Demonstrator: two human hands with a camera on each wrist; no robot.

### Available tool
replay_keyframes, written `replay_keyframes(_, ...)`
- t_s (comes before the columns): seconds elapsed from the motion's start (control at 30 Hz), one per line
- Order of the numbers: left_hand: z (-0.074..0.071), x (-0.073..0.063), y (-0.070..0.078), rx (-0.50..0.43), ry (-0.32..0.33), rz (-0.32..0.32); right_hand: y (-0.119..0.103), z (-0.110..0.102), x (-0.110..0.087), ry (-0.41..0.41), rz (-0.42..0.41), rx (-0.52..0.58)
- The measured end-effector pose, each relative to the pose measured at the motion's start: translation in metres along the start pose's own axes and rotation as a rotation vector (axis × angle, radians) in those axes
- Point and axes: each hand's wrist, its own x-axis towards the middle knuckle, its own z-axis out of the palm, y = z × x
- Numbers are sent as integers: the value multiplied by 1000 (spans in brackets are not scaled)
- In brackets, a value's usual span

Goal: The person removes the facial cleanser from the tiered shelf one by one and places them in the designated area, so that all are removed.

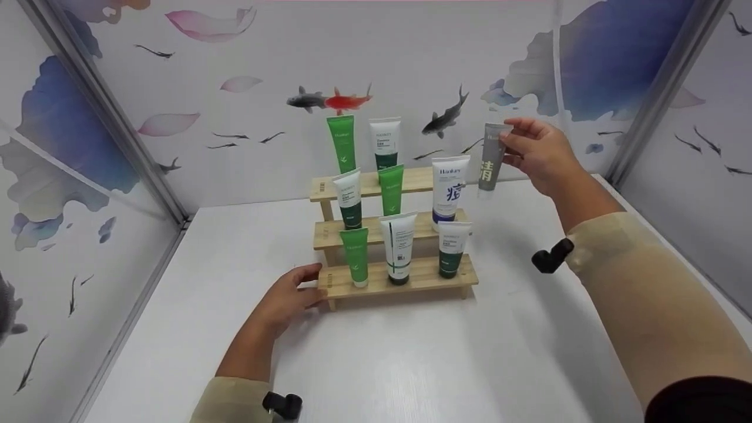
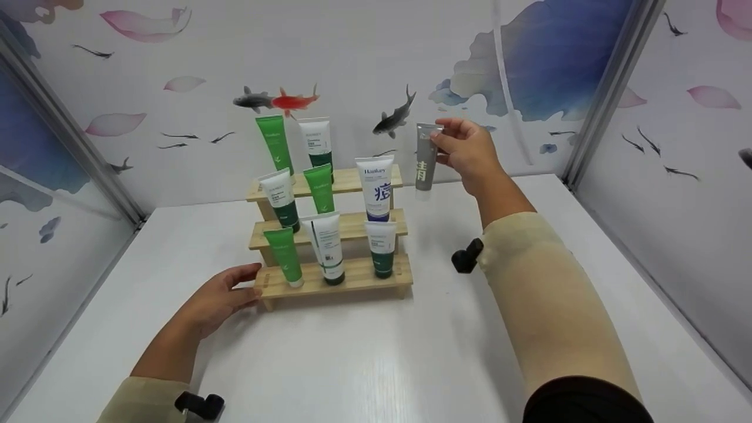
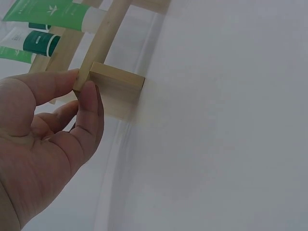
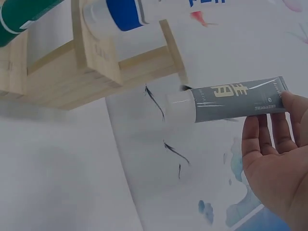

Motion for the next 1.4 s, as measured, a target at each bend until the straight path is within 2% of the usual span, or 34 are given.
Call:
replay_keyframes(0.37,1,0,-1,1,9,-6,58,-22,-3,27,98,-163)
replay_keyframes(0.5,0,1,-1,-3,7,-4,73,-27,-4,27,115,-175)
replay_keyframes(0.83,-1,-2,1,-4,1,1,103,-35,-7,6,140,-174)
replay_keyframes(1.03,-1,-1,0,-11,-5,-1,122,-40,-6,8,182,-188)
replay_keyframes(1.27,-2,1,-2,-10,-3,-6,131,-38,-2,42,229,-228)
replay_keyframes(1.4,-1,2,-3,-8,-1,-6,136,-38,1,24,264,-273)
